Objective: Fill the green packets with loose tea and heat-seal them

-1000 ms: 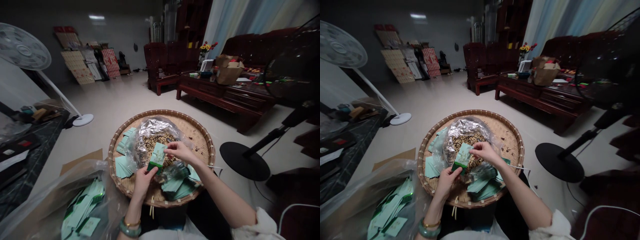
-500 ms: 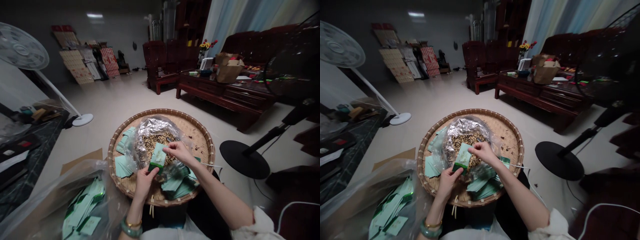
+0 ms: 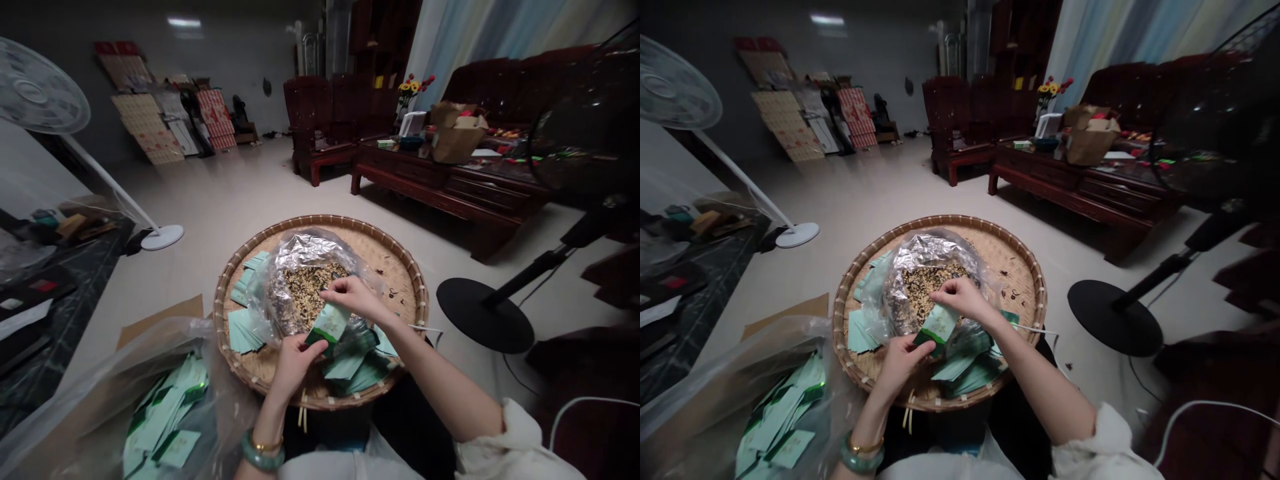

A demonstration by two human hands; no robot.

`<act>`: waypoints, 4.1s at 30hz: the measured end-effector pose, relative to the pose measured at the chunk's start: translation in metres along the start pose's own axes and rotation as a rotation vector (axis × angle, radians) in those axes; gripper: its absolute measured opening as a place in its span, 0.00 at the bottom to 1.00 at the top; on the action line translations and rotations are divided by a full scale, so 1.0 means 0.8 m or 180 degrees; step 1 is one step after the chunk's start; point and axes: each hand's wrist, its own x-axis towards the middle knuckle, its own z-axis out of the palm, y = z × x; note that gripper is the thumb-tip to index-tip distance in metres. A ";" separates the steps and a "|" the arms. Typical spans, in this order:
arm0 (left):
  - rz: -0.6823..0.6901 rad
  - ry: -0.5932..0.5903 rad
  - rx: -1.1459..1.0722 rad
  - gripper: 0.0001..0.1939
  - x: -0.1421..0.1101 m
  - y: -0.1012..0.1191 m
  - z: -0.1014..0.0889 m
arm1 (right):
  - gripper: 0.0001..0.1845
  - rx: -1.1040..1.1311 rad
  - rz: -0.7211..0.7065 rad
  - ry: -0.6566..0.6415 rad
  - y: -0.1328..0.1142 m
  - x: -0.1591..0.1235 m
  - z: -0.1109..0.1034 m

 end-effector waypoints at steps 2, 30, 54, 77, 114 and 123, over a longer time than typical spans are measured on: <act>-0.0049 -0.0070 0.0050 0.14 -0.001 -0.006 0.000 | 0.21 -0.0056 -0.0146 0.0433 0.005 0.004 0.002; 0.0433 0.0191 -0.0216 0.18 0.019 -0.001 -0.004 | 0.28 -0.0387 -0.0847 0.0351 0.020 0.013 0.016; -0.0668 0.0174 -0.1611 0.23 0.015 -0.004 0.010 | 0.29 -0.3084 -0.0043 0.0759 0.099 -0.003 0.000; -0.0606 -0.0104 -0.0941 0.22 0.016 -0.009 0.020 | 0.15 -0.0703 -0.0311 -0.0605 0.025 -0.019 -0.019; -0.0730 -0.0624 -0.0285 0.22 -0.001 -0.019 -0.025 | 0.21 0.0199 0.0374 -0.1160 0.052 -0.016 -0.034; -0.0705 -0.0617 -0.0274 0.22 -0.001 -0.018 -0.026 | 0.25 0.0484 0.0391 -0.1211 0.062 -0.016 -0.036</act>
